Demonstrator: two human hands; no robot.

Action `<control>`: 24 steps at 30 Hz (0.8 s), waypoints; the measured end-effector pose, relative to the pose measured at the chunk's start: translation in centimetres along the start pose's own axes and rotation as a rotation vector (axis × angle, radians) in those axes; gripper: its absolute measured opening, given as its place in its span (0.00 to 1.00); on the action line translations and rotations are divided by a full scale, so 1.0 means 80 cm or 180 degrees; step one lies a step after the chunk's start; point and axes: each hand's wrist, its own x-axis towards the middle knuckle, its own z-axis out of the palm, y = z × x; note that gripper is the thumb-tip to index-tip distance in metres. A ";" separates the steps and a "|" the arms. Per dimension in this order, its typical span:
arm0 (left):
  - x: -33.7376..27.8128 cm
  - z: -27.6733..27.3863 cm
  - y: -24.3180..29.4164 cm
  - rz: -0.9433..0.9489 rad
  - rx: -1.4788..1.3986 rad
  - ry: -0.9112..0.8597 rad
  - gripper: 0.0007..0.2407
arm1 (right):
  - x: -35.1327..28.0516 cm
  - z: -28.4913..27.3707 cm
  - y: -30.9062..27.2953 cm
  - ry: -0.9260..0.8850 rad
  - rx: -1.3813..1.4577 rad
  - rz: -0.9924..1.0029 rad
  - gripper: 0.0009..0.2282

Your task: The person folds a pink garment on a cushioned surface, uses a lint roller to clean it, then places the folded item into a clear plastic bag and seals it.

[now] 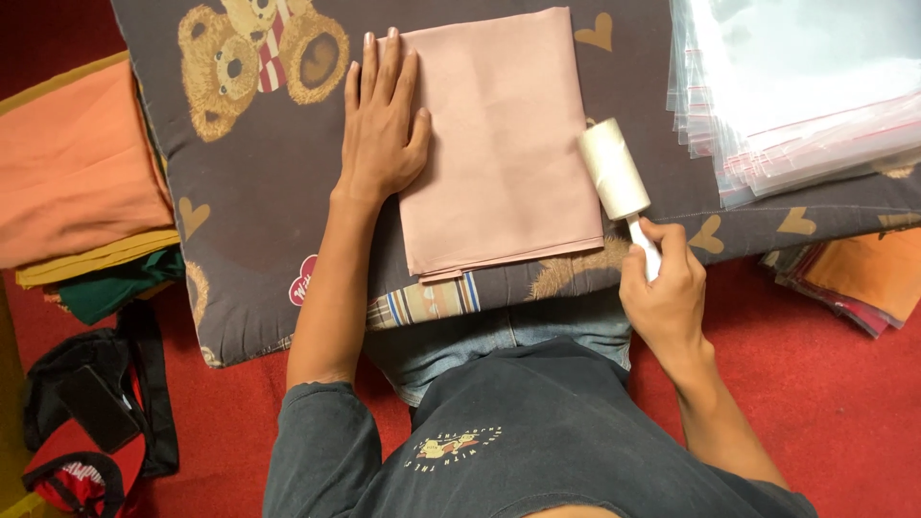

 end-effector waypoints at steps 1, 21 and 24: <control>-0.001 0.000 -0.003 -0.0023 0.0002 0.0005 0.26 | 0.004 0.002 -0.003 -0.0017 0.0002 -0.0017 0.08; 0.005 -0.014 -0.015 -0.0048 -0.1919 0.0892 0.25 | 0.096 0.038 -0.010 -0.1323 0.0375 -0.1783 0.06; 0.006 -0.015 -0.019 0.0081 -0.2125 0.0932 0.29 | 0.141 0.055 -0.028 -0.1202 0.0382 -0.1966 0.06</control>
